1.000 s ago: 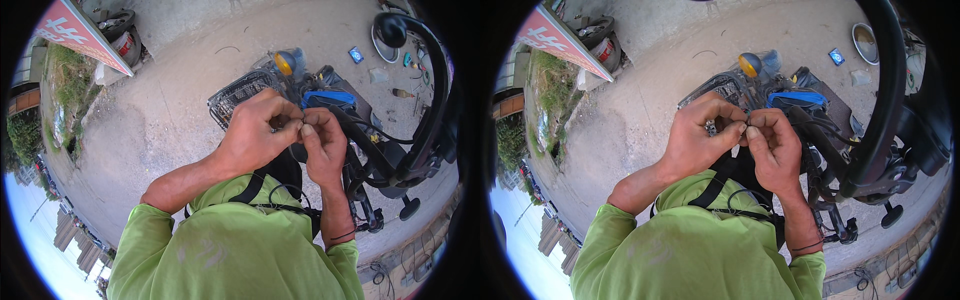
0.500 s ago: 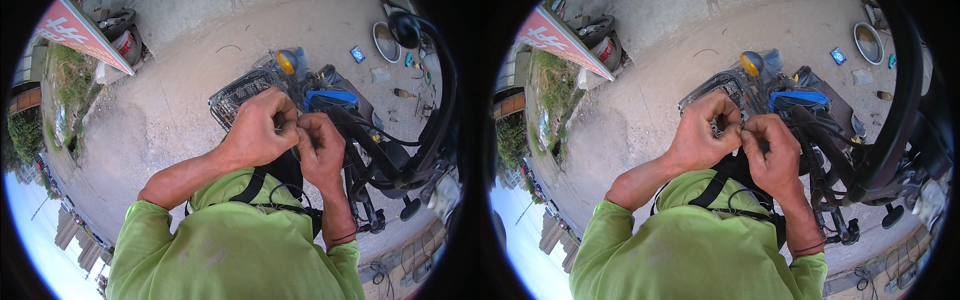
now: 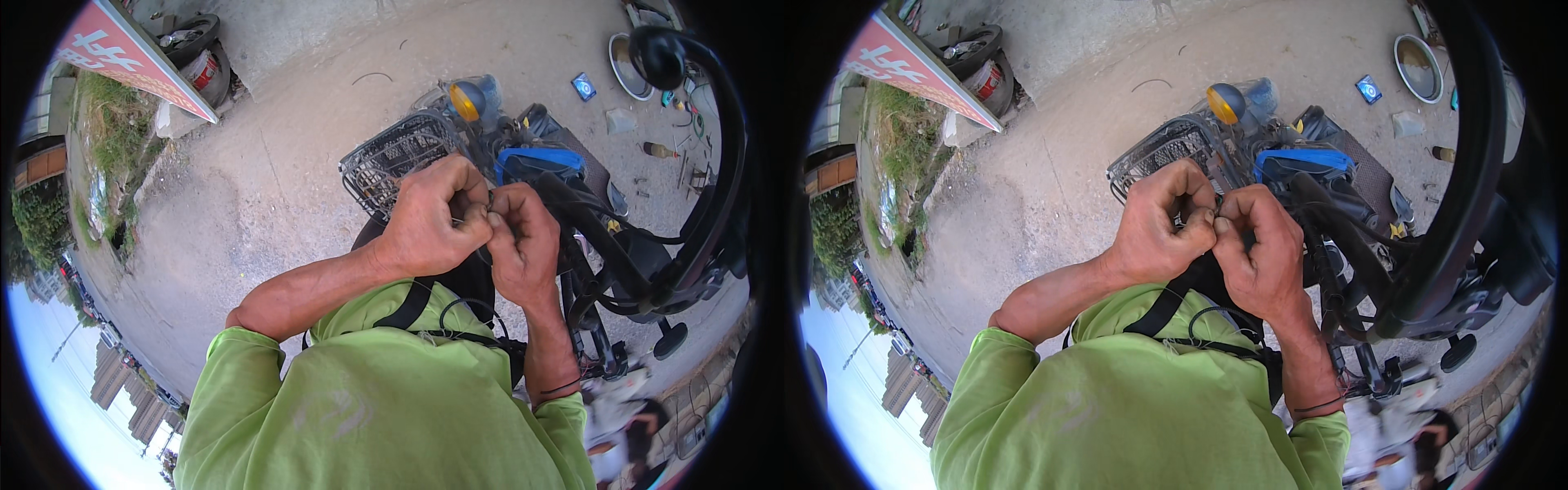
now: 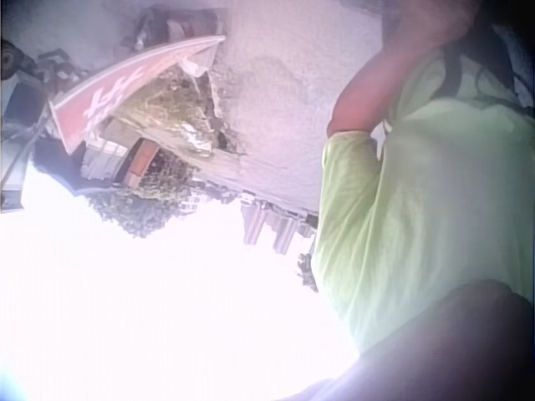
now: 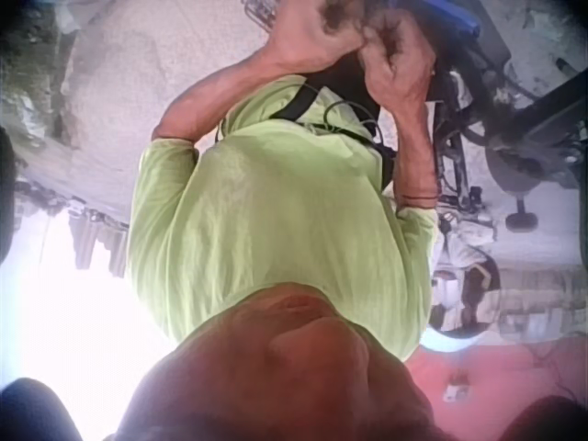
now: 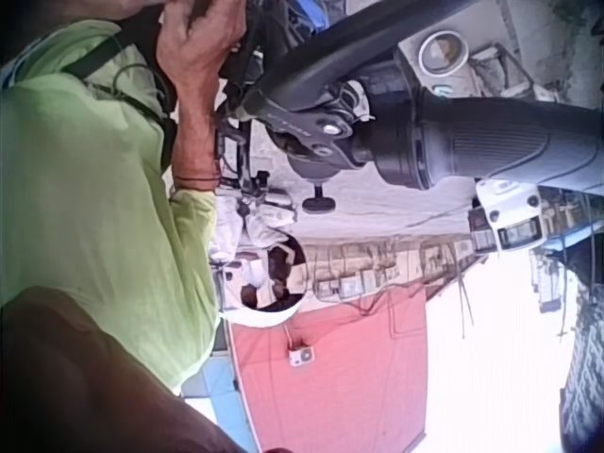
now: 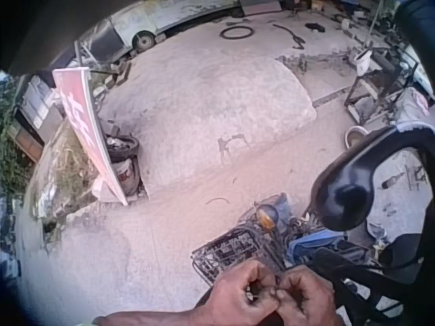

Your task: The person repairs an electric bicycle by twisting and connecting wires near the handlebar area. They then wrap the connection with electrical tape to secure it.

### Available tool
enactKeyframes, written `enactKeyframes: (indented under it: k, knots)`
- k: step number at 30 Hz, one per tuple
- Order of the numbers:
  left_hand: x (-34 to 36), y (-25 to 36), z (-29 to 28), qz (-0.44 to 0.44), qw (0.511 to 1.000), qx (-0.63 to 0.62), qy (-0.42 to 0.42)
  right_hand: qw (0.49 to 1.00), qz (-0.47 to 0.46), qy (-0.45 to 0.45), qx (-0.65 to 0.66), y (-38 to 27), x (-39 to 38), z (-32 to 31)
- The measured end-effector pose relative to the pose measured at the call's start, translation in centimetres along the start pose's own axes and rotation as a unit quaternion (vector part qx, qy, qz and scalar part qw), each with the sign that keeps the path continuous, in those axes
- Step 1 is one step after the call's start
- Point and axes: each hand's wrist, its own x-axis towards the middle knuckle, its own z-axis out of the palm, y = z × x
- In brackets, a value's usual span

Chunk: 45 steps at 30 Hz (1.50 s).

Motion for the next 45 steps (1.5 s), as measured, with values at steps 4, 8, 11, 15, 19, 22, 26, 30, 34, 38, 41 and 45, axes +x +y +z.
enactKeyframes:
  k: [4, 8, 11, 15, 19, 22, 26, 30, 34, 38, 41, 45]
  knots:
    - [0.1, 0.4, 0.0, -0.034, 0.999, -0.026, -0.016, 0.999, -0.008, -0.025, 0.034, 0.0, -0.1, -0.5]
    - [-0.1, 0.5, -0.2, -0.078, 0.987, -0.132, -0.038, 0.981, 0.067, 0.007, 0.179, -1.3, -0.4, 0.0]
    - [0.8, -0.3, -1.3, 0.005, 0.997, -0.059, -0.041, 0.970, 0.095, 0.021, 0.225, -1.3, -0.2, 0.0]
    - [0.7, 0.7, -2.0, 0.041, 0.996, -0.064, -0.052, 0.958, 0.117, 0.023, 0.262, -0.8, -0.1, 0.0]
    - [0.6, 0.6, -1.7, 0.015, 0.996, -0.064, -0.062, 0.952, 0.111, 0.012, 0.286, -0.6, 0.0, -0.1]
    - [0.5, 0.5, -1.5, -0.008, 0.996, -0.072, -0.046, 0.952, 0.109, 0.007, 0.284, -0.7, 0.0, -0.1]
    - [0.4, 0.9, -1.3, -0.005, 0.998, -0.049, -0.044, 0.954, 0.121, 0.016, 0.275, -1.3, 0.1, 0.1]
    - [0.4, 0.9, -1.5, 0.050, 0.998, 0.000, -0.041, 0.962, 0.132, 0.031, 0.238, -1.7, 0.3, 0.2]
    - [0.4, 1.1, -1.5, 0.122, 0.992, 0.033, -0.022, 0.974, 0.115, 0.065, 0.186, -1.9, 0.3, 0.5]
    - [0.3, 1.1, -1.4, 0.157, 0.986, 0.058, -0.009, 0.991, 0.068, 0.062, 0.097, -1.5, 0.2, 0.5]
    - [0.1, 0.9, -1.1, 0.094, 0.995, 0.040, -0.023, 0.998, 0.025, 0.056, 0.013, -1.6, 0.5, 0.5]
    - [-0.2, 0.5, -0.2, -0.066, 0.991, -0.115, -0.029, 0.998, 0.019, 0.054, -0.019, -1.4, 0.6, 0.6]
